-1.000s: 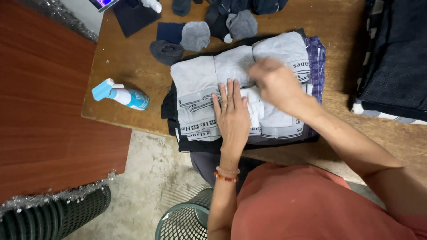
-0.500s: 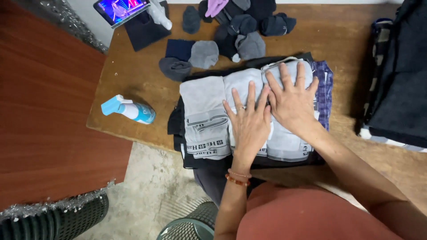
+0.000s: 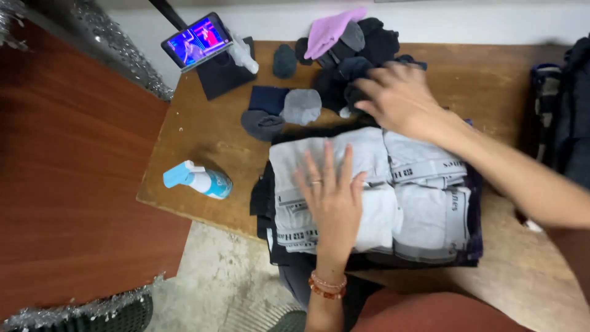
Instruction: The person folds a pile of underwear and socks on a wooden table. They methodically fold each item, including white and grey briefs and various colored socks, and stack them neatly on the table.
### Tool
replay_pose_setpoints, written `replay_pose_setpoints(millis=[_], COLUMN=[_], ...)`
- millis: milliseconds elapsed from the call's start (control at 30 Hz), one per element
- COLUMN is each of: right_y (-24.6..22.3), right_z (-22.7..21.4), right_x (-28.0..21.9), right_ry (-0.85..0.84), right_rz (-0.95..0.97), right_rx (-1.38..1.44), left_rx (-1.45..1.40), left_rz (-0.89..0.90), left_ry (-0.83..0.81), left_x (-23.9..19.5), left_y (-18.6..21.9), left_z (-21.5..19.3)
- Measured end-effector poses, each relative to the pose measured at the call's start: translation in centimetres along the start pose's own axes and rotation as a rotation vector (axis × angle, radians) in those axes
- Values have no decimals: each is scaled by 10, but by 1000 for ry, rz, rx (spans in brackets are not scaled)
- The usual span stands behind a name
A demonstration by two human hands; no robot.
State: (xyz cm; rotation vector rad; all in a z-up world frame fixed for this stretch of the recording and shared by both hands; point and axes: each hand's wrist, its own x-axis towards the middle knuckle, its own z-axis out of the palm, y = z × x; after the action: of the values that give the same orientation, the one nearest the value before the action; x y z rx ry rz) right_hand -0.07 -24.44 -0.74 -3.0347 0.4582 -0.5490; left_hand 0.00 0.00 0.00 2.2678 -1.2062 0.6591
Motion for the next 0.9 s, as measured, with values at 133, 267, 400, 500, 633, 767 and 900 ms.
replay_pose_setpoints(millis=[133,267,400,500,633,767,900], right_y=[-25,-74,-94,-84,-95,83,146], right_z=[61,120,141,93,-63,164,202], right_x=[83,112,146,169,197,207,230], right_ry=[-20,-278,-581,-500,-796,-204,-59], right_rz=[-392,-449,-445,-437,128,-190,91], right_rx=[-61,159,-15,-48,-508,-272,92], left_rx=[152,136,87,48,43,42,9], left_rz=[-40,-53,-75,-99,-116,-126,-117], left_ry=[-6,16,-45,-113,-96,-139,-107], left_x=[-11,-10,-8,-5,-6,-6,-8], left_y=[-22,-19,-18,-16,-16,-17,-17], left_z=[36,35,26,23,24,25,26])
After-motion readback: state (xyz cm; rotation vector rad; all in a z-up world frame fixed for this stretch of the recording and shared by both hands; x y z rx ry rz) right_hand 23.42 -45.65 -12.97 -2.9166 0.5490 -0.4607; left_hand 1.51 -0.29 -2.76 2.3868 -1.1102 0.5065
